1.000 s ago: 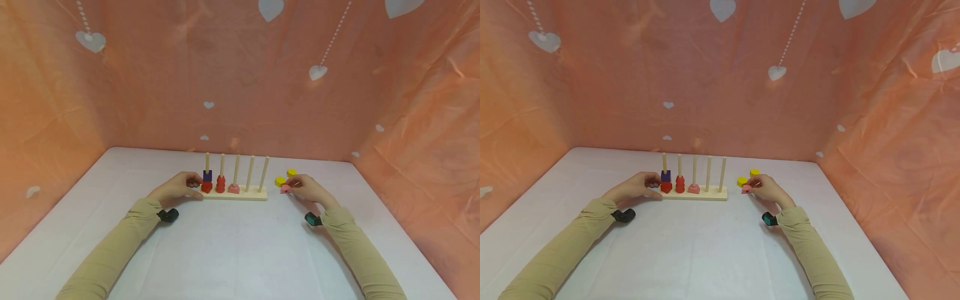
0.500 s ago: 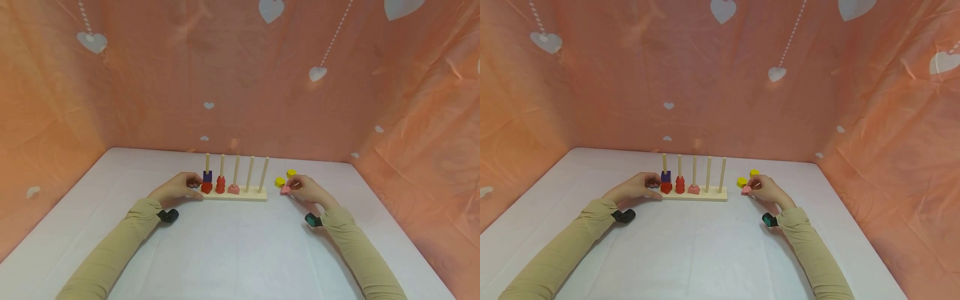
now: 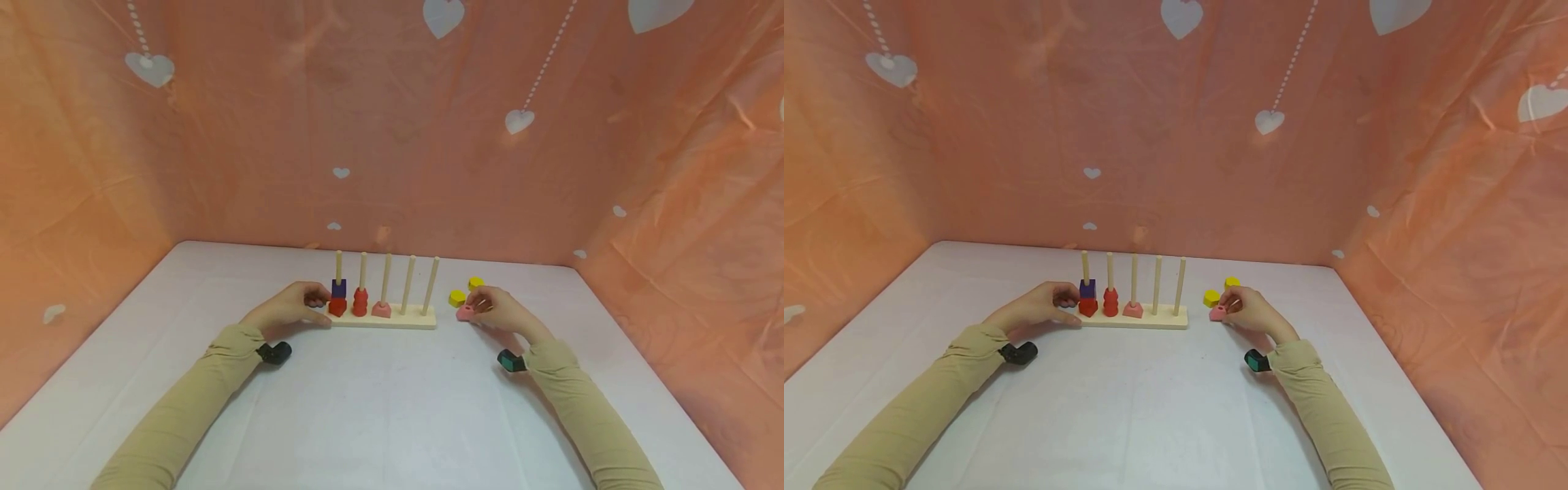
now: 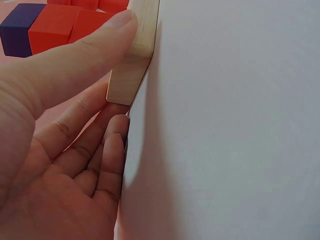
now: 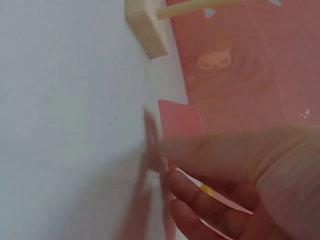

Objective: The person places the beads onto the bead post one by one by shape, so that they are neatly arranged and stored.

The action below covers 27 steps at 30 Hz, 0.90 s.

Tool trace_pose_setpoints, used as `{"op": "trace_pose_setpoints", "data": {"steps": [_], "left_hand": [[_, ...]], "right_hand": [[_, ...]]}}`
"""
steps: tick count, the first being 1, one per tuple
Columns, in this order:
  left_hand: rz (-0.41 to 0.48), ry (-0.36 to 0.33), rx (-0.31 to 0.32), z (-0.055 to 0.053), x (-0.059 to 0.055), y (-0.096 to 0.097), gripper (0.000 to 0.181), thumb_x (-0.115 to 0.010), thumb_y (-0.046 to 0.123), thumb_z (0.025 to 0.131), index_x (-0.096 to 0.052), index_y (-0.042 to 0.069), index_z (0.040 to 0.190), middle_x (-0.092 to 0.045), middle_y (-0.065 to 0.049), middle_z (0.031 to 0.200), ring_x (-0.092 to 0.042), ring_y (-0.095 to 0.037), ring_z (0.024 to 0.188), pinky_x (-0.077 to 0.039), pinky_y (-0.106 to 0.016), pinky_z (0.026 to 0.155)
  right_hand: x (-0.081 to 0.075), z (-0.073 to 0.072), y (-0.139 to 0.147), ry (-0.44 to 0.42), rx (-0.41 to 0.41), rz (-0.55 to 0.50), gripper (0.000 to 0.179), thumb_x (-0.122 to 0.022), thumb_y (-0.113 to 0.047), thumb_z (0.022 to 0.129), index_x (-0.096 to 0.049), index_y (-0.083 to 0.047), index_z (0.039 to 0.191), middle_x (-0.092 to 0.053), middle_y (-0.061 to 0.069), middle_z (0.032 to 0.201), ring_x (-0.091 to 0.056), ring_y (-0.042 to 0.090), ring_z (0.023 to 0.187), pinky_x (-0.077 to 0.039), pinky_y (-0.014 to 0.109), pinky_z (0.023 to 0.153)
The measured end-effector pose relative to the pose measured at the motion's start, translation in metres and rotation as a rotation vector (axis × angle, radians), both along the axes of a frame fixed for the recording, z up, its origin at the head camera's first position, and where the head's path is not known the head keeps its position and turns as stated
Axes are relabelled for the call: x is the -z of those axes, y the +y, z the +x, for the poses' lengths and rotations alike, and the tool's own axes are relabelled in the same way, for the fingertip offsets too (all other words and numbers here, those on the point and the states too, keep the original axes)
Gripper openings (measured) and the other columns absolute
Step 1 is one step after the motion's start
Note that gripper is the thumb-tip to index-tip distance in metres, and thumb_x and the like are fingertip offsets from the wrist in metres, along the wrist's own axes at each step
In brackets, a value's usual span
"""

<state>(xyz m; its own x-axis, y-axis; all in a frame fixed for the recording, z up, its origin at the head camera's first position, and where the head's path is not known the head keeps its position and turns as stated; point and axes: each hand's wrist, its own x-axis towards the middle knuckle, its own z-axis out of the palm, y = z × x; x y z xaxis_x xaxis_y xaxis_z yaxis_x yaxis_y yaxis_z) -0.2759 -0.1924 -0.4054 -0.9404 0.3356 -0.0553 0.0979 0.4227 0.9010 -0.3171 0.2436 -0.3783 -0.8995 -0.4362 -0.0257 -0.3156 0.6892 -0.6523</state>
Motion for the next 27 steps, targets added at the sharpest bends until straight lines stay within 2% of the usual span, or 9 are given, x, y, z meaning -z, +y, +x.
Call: {"op": "trace_pose_setpoints", "data": {"steps": [3,6,9,14,20,23,27], "left_hand": [[0.0,-0.008,-0.002,0.001,0.0,0.001,0.052,-0.087,0.018,0.068,-0.061,0.005,0.111,-0.059,-0.01,0.107,-0.049,-0.027,0.1,-0.041,-0.037,0.089],[-0.005,-0.014,-0.011,0.001,-0.001,0.002,0.052,-0.088,0.018,0.067,-0.061,0.006,0.11,-0.059,-0.01,0.106,-0.05,-0.027,0.1,-0.041,-0.037,0.09],[-0.021,-0.003,-0.009,0.0,-0.001,0.001,0.053,-0.088,0.02,0.067,-0.061,0.006,0.111,-0.059,-0.009,0.106,-0.05,-0.027,0.099,-0.041,-0.037,0.089],[-0.019,-0.009,-0.011,0.0,-0.002,0.002,0.054,-0.088,0.021,0.067,-0.06,0.005,0.111,-0.059,-0.009,0.106,-0.05,-0.027,0.1,-0.041,-0.037,0.09],[0.007,-0.029,-0.012,0.0,-0.002,0.002,0.055,-0.088,0.019,0.067,-0.06,0.005,0.112,-0.058,-0.01,0.107,-0.049,-0.027,0.101,-0.04,-0.037,0.091],[0.001,-0.026,-0.011,0.0,-0.002,0.002,0.055,-0.088,0.019,0.068,-0.06,0.005,0.112,-0.058,-0.01,0.107,-0.049,-0.027,0.101,-0.041,-0.037,0.09],[0.009,-0.032,-0.016,0.001,-0.002,0.002,0.054,-0.088,0.018,0.068,-0.06,0.005,0.112,-0.058,-0.01,0.107,-0.048,-0.027,0.101,-0.041,-0.036,0.089]], "right_hand": [[-0.003,-0.001,0.002,0.039,-0.012,-0.018,0.029,-0.076,-0.011,0.082,-0.061,-0.004,0.105,-0.061,0.008,0.102,-0.058,0.026,0.095,-0.049,0.038,0.086],[-0.012,0.0,0.002,0.083,-0.036,-0.087,0.028,-0.073,-0.004,0.083,-0.06,-0.002,0.108,-0.062,0.011,0.105,-0.059,0.028,0.097,-0.048,0.042,0.089],[-0.025,0.003,0.0,0.127,-0.058,-0.143,0.028,-0.071,-0.003,0.085,-0.059,-0.001,0.11,-0.062,0.013,0.107,-0.06,0.029,0.099,-0.047,0.044,0.09],[-0.049,0.009,-0.01,0.163,-0.054,-0.217,0.028,-0.071,-0.006,0.086,-0.059,-0.001,0.111,-0.062,0.013,0.108,-0.06,0.027,0.101,-0.048,0.038,0.09],[-0.084,0.031,-0.032,0.231,-0.079,-0.293,0.028,-0.067,0.003,0.087,-0.056,0.006,0.113,-0.061,0.018,0.109,-0.059,0.03,0.099,-0.048,0.028,0.086],[-0.1,0.044,-0.044,0.285,-0.073,-0.326,0.027,-0.066,0.004,0.087,-0.056,0.007,0.112,-0.061,0.018,0.108,-0.058,0.03,0.098,-0.048,0.027,0.087],[-0.11,0.049,-0.057,0.339,-0.096,-0.424,0.028,-0.065,0.006,0.086,-0.056,0.009,0.113,-0.06,0.021,0.108,-0.058,0.032,0.097,-0.048,0.026,0.085]]}}
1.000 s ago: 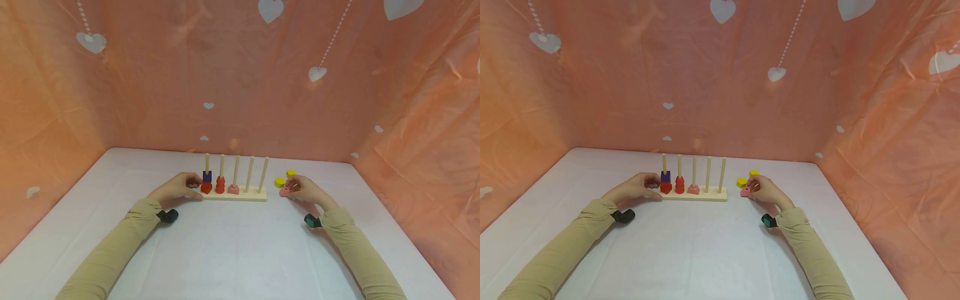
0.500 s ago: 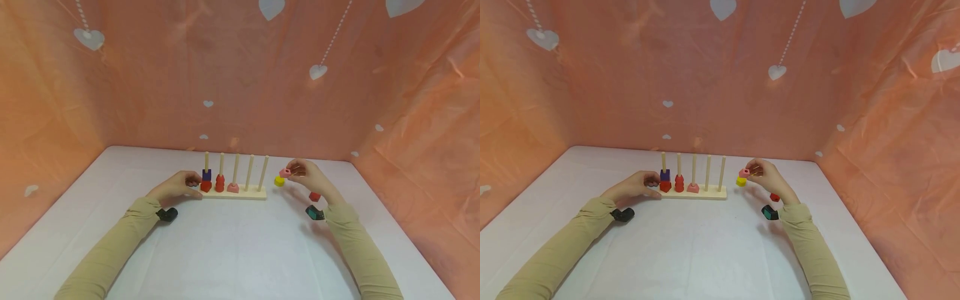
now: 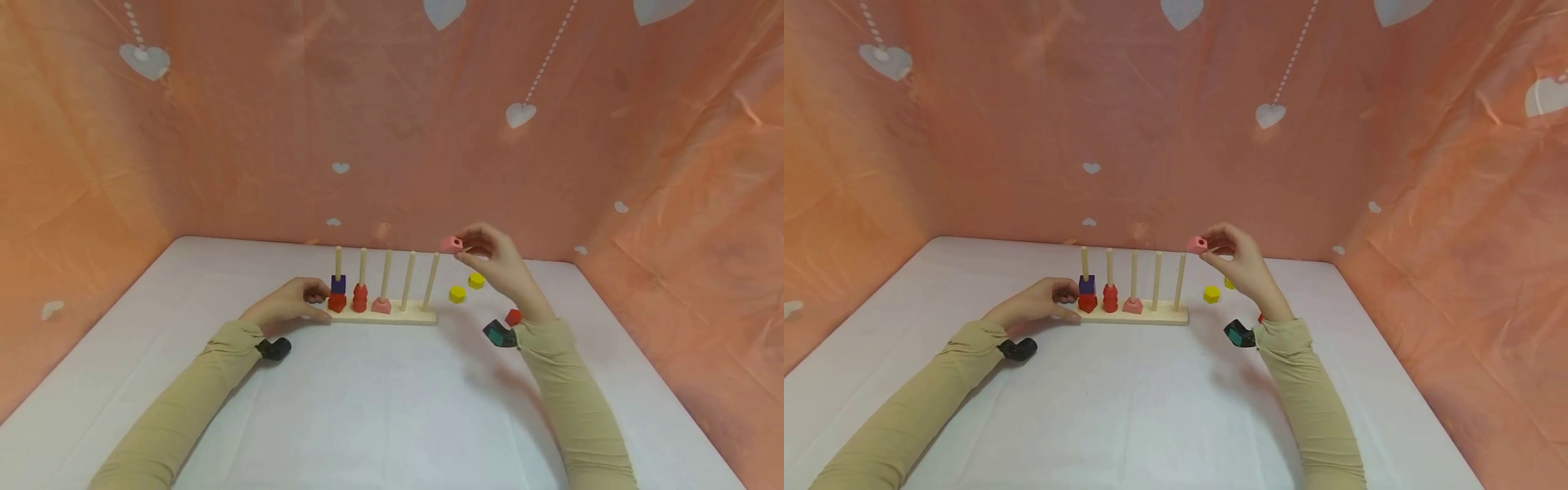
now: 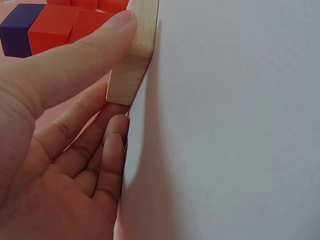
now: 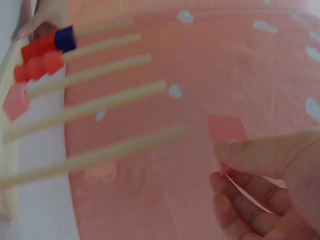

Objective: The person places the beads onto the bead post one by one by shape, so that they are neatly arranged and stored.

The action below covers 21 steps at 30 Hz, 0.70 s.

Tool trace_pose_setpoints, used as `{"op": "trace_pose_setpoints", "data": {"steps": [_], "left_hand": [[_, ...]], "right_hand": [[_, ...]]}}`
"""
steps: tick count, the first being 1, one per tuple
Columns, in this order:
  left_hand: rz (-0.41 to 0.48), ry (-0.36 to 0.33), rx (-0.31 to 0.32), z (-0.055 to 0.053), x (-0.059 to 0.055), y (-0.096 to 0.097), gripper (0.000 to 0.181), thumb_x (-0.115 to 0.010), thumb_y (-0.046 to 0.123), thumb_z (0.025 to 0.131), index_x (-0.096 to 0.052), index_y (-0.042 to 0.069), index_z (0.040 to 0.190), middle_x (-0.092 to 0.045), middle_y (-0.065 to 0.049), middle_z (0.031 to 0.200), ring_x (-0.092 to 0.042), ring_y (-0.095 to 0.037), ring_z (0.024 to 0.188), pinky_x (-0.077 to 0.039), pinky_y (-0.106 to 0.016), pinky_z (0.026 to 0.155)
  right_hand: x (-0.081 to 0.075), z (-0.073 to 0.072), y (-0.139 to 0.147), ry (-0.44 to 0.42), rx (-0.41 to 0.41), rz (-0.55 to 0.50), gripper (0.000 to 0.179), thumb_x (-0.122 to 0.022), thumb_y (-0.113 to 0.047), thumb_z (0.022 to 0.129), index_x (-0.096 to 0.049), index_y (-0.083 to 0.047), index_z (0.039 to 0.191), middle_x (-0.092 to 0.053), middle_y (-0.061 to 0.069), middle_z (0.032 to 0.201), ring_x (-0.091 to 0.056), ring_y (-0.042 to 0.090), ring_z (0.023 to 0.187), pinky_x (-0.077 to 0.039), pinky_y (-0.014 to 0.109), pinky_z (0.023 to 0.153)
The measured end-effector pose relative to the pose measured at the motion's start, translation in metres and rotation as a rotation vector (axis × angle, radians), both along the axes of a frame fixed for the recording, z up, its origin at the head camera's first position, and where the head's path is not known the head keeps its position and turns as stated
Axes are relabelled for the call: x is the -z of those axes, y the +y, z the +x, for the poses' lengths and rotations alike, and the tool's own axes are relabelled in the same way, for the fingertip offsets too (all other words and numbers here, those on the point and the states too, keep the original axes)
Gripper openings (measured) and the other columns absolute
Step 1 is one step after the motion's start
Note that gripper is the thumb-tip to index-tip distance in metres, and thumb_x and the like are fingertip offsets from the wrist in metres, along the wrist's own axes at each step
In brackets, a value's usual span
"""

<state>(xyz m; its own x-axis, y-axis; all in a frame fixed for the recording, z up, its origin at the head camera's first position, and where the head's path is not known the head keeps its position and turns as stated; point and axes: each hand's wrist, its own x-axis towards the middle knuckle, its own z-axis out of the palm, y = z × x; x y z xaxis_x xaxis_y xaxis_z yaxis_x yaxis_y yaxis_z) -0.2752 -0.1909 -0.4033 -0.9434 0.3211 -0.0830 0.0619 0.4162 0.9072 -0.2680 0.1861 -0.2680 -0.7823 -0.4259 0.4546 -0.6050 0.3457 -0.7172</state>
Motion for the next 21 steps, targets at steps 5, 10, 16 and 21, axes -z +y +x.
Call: {"op": "trace_pose_setpoints", "data": {"steps": [5,10,16,21], "left_hand": [[0.0,0.008,0.0,0.001,0.0,-0.001,0.052,-0.087,0.016,0.069,-0.06,0.004,0.112,-0.058,-0.01,0.107,-0.048,-0.027,0.101,-0.041,-0.034,0.088],[-0.005,0.027,0.014,0.0,0.001,-0.001,0.051,-0.086,0.016,0.069,-0.06,0.004,0.111,-0.058,-0.01,0.106,-0.049,-0.027,0.1,-0.041,-0.034,0.087],[-0.012,0.041,0.03,-0.001,0.002,0.0,0.051,-0.086,0.016,0.07,-0.06,0.002,0.112,-0.058,-0.011,0.107,-0.048,-0.027,0.099,-0.041,-0.036,0.088],[-0.017,0.027,0.011,-0.001,0.001,0.001,0.052,-0.087,0.018,0.068,-0.06,0.005,0.111,-0.058,-0.01,0.106,-0.049,-0.027,0.1,-0.041,-0.035,0.088]], "right_hand": [[-0.008,0.003,-0.02,0.016,-0.036,-0.097,0.03,-0.064,0.011,0.084,-0.056,0.011,0.113,-0.06,0.023,0.107,-0.059,0.032,0.096,-0.049,0.023,0.082],[-0.01,0.003,-0.041,0.0,-0.096,-0.139,0.03,-0.064,0.013,0.084,-0.056,0.012,0.113,-0.06,0.024,0.107,-0.058,0.035,0.095,-0.05,0.024,0.08],[-0.009,0.006,-0.059,-0.006,-0.146,-0.135,0.029,-0.063,0.012,0.085,-0.056,0.012,0.112,-0.06,0.024,0.107,-0.058,0.038,0.096,-0.049,0.026,0.082],[-0.004,0.008,-0.071,0.021,-0.158,-0.083,0.028,-0.064,0.009,0.086,-0.057,0.01,0.113,-0.061,0.022,0.108,-0.059,0.034,0.097,-0.05,0.036,0.084]]}}
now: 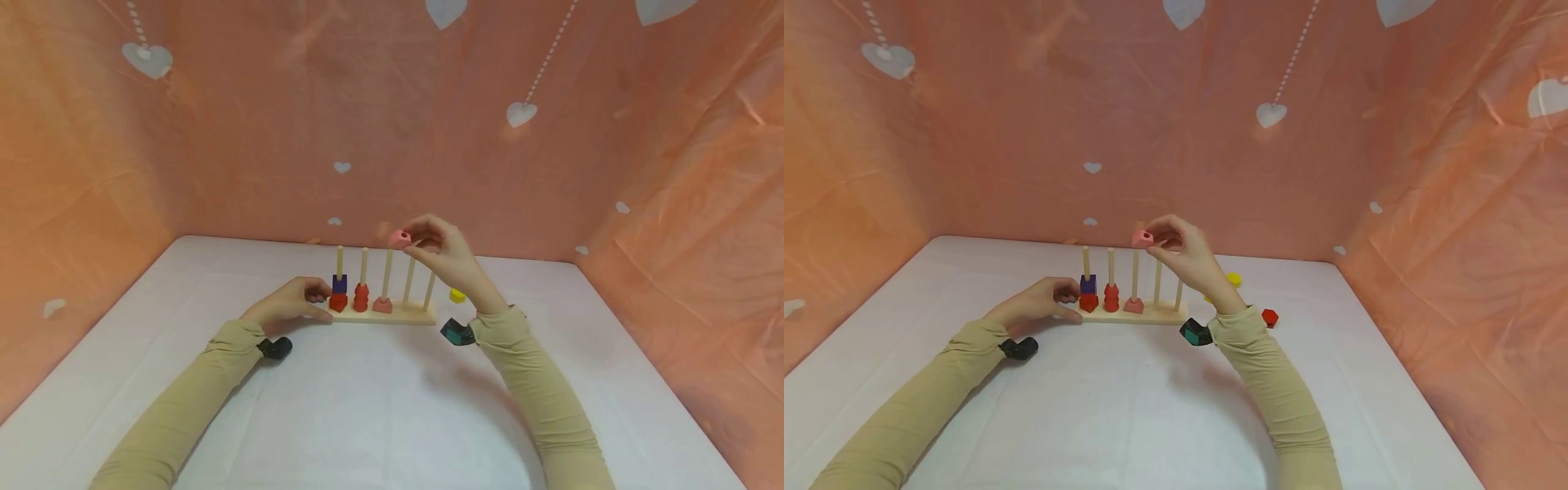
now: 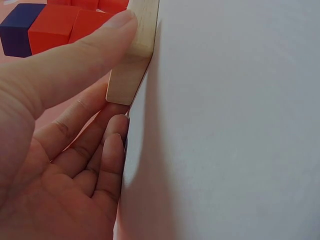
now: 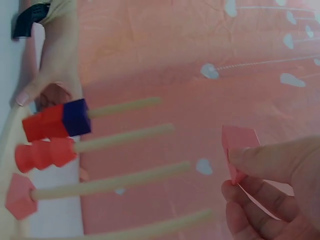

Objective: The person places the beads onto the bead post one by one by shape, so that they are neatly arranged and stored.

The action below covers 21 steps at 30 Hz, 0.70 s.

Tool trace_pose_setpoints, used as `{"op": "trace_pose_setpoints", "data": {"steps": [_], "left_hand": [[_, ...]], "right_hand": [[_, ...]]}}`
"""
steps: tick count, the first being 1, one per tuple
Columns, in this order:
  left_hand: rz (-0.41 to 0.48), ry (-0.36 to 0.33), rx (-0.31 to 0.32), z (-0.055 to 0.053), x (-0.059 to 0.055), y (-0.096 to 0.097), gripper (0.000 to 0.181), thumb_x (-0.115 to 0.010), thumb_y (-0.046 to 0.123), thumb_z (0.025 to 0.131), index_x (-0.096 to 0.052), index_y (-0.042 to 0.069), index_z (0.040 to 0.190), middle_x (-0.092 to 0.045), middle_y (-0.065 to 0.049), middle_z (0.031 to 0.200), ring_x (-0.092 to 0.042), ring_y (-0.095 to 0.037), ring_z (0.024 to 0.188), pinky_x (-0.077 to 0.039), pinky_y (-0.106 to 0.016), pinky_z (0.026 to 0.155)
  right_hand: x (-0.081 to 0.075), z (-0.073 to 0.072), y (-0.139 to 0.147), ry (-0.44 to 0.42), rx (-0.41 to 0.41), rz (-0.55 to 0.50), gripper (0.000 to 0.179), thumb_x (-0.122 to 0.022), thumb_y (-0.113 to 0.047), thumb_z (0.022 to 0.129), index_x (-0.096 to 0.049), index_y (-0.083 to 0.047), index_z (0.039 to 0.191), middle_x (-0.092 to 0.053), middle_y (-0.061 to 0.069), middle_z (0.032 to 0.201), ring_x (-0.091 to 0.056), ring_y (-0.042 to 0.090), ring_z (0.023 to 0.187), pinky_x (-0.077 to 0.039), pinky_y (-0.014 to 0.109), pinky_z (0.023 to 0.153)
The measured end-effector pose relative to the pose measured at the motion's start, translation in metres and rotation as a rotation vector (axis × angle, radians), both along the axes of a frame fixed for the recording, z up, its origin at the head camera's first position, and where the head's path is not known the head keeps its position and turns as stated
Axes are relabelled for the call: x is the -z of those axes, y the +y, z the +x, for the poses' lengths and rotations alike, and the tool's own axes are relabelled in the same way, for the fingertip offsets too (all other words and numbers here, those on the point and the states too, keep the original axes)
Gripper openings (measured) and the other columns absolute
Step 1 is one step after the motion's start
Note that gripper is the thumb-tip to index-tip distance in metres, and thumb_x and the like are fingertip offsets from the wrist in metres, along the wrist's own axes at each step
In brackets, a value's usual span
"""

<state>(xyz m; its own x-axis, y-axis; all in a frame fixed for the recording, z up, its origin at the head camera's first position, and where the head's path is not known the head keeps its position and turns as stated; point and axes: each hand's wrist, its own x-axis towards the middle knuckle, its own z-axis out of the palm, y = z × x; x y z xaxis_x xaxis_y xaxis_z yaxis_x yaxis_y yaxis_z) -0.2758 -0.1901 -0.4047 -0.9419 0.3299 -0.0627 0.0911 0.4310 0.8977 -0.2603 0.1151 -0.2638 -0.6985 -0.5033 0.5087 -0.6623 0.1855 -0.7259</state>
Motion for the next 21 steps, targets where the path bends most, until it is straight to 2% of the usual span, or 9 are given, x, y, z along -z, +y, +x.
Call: {"op": "trace_pose_setpoints", "data": {"steps": [4,8,15,21], "left_hand": [[-0.008,0.006,0.006,-0.001,0.0,-0.001,0.052,-0.087,0.018,0.068,-0.06,0.005,0.111,-0.058,-0.01,0.106,-0.049,-0.027,0.099,-0.042,-0.035,0.087],[-0.011,0.007,0.009,-0.002,0.001,-0.001,0.052,-0.087,0.018,0.069,-0.06,0.004,0.111,-0.059,-0.01,0.107,-0.049,-0.027,0.099,-0.041,-0.035,0.088],[-0.004,0.003,-0.001,-0.001,-0.001,-0.001,0.051,-0.087,0.018,0.069,-0.06,0.005,0.111,-0.058,-0.01,0.106,-0.048,-0.027,0.1,-0.042,-0.036,0.088],[0.015,-0.011,-0.001,-0.001,0.0,-0.002,0.053,-0.087,0.017,0.068,-0.06,0.004,0.111,-0.058,-0.01,0.108,-0.049,-0.027,0.1,-0.041,-0.036,0.089]], "right_hand": [[0.006,0.0,-0.008,0.013,-0.011,0.031,0.027,-0.064,0.006,0.087,-0.057,0.009,0.113,-0.062,0.021,0.107,-0.059,0.033,0.098,-0.047,0.044,0.087],[0.011,-0.001,-0.013,0.013,-0.004,0.026,0.026,-0.064,0.006,0.087,-0.058,0.009,0.113,-0.062,0.021,0.107,-0.058,0.033,0.098,-0.046,0.047,0.088],[0.035,-0.031,-0.014,0.002,0.013,0.035,0.027,-0.068,-0.003,0.088,-0.061,-0.003,0.114,-0.064,0.006,0.106,-0.06,0.019,0.093,-0.049,0.034,0.084],[0.039,-0.031,-0.016,-0.054,0.075,0.067,0.028,-0.068,-0.005,0.088,-0.062,-0.004,0.116,-0.064,0.007,0.106,-0.06,0.02,0.093,-0.05,0.034,0.082]]}}
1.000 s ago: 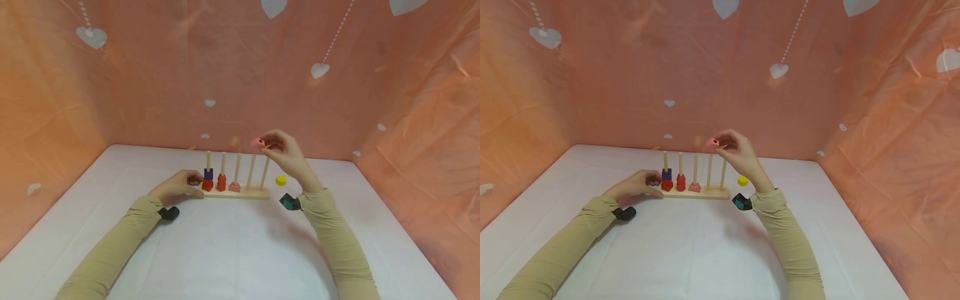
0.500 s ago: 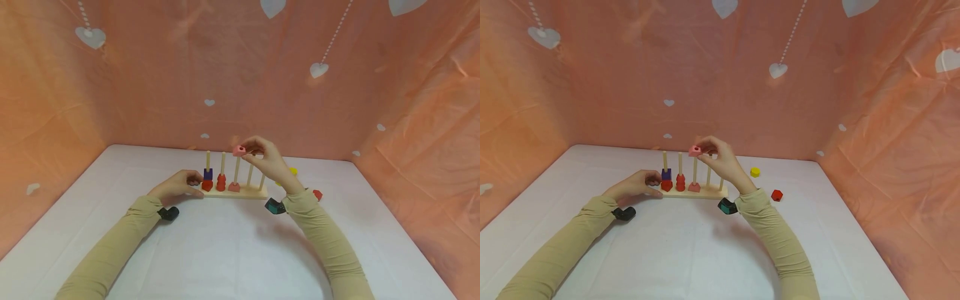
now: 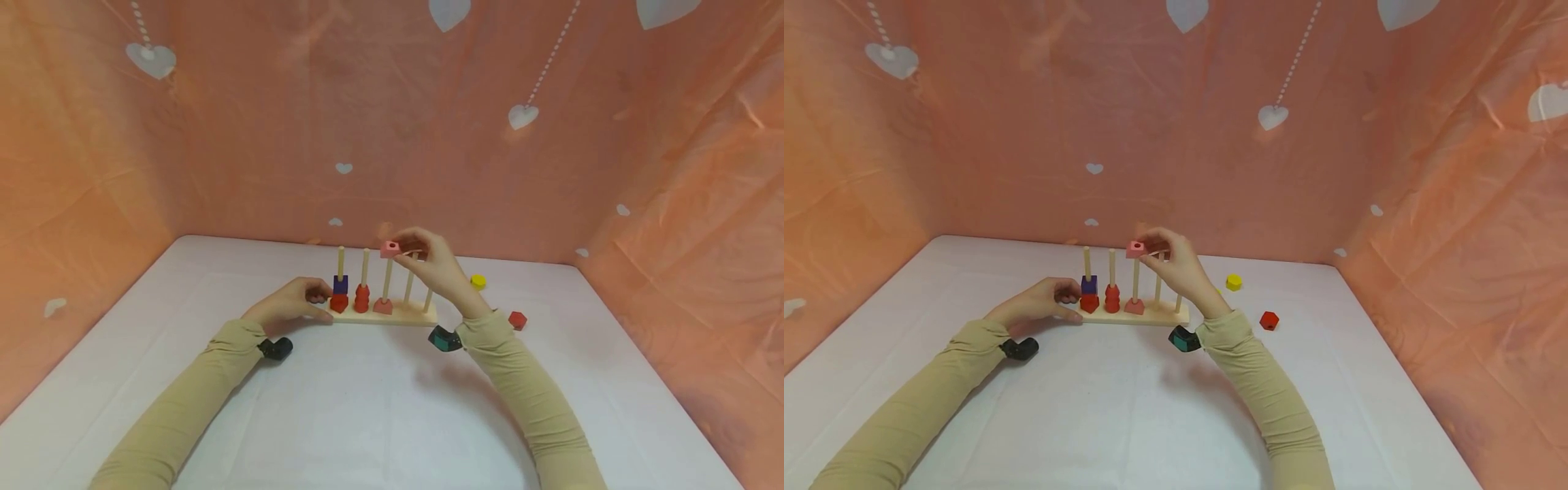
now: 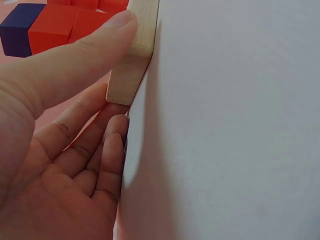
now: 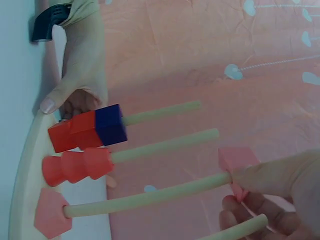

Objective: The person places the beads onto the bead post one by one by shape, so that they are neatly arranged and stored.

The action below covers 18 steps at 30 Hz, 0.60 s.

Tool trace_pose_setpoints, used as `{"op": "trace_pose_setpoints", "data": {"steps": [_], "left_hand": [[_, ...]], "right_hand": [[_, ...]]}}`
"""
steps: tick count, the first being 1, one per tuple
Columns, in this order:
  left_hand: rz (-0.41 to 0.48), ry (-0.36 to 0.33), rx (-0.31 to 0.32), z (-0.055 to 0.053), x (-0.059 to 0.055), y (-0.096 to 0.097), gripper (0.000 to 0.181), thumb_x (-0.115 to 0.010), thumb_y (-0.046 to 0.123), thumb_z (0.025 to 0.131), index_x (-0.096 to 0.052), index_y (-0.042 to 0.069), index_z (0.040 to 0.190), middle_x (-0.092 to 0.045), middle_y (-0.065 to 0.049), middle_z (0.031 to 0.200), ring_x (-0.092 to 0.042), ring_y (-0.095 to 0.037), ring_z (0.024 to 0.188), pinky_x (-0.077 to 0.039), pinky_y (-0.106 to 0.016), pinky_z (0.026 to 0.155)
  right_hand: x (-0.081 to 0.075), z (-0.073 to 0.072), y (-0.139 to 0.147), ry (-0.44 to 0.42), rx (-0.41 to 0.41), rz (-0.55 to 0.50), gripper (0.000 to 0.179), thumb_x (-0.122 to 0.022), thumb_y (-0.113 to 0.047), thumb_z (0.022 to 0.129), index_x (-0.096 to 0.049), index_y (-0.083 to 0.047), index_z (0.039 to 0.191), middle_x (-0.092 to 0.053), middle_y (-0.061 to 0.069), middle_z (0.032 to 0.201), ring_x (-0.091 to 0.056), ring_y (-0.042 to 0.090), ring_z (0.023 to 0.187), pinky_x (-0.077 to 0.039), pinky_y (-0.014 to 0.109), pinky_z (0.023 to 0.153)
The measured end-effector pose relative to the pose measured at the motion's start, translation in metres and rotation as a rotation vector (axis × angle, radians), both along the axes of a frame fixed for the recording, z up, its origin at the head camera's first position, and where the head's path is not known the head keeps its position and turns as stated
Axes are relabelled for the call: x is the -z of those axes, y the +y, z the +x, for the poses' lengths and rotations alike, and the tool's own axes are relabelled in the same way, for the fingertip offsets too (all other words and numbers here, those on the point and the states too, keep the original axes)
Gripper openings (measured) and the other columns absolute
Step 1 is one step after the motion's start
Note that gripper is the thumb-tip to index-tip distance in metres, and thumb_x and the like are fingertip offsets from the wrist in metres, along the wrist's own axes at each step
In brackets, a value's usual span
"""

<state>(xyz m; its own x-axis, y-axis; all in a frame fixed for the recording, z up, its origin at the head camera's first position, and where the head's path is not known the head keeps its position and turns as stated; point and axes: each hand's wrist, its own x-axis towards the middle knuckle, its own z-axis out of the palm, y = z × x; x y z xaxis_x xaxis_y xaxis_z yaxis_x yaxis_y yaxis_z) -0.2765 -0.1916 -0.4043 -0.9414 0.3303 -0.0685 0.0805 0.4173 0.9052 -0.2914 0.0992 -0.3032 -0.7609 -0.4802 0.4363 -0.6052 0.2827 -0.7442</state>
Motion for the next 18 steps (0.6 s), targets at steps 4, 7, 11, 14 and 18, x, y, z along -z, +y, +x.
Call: {"op": "trace_pose_setpoints", "data": {"steps": [4,7,11,14,18], "left_hand": [[-0.007,0.012,0.006,-0.001,0.001,0.0,0.054,-0.088,0.017,0.067,-0.06,0.004,0.111,-0.059,-0.01,0.107,-0.05,-0.026,0.099,-0.042,-0.035,0.088],[-0.005,0.024,0.016,-0.003,0.003,-0.002,0.054,-0.088,0.017,0.067,-0.06,0.002,0.111,-0.059,-0.01,0.106,-0.051,-0.026,0.098,-0.043,-0.034,0.088],[0.0,0.03,0.022,-0.004,0.004,-0.002,0.053,-0.088,0.015,0.067,-0.06,0.001,0.111,-0.059,-0.011,0.106,-0.051,-0.027,0.098,-0.043,-0.033,0.087],[0.004,0.028,0.021,-0.004,0.004,-0.002,0.053,-0.087,0.015,0.068,-0.06,0.001,0.111,-0.059,-0.012,0.106,-0.05,-0.027,0.098,-0.043,-0.033,0.087],[0.003,0.024,0.02,-0.002,0.003,-0.002,0.052,-0.087,0.015,0.068,-0.06,0.002,0.111,-0.059,-0.011,0.107,-0.05,-0.027,0.099,-0.043,-0.033,0.087]], "right_hand": [[0.001,0.001,-0.001,-0.016,0.027,0.033,0.028,-0.068,-0.005,0.088,-0.063,-0.005,0.115,-0.065,0.007,0.105,-0.061,0.02,0.093,-0.051,0.033,0.08],[0.003,0.002,-0.001,-0.022,0.045,0.045,0.028,-0.069,-0.004,0.087,-0.064,-0.004,0.115,-0.065,0.007,0.104,-0.06,0.02,0.091,-0.051,0.032,0.079],[0.004,0.004,-0.001,-0.014,0.073,0.064,0.028,-0.069,-0.005,0.087,-0.064,-0.005,0.115,-0.065,0.005,0.103,-0.06,0.019,0.088,-0.051,0.031,0.077],[0.006,0.006,-0.001,0.006,0.096,0.078,0.028,-0.07,-0.007,0.087,-0.065,-0.006,0.114,-0.065,0.003,0.101,-0.058,0.019,0.084,-0.05,0.03,0.075],[0.011,0.008,-0.001,0.022,0.121,0.083,0.026,-0.072,-0.008,0.086,-0.065,-0.006,0.111,-0.063,0.005,0.092,-0.054,0.021,0.078,-0.047,0.029,0.07]]}}
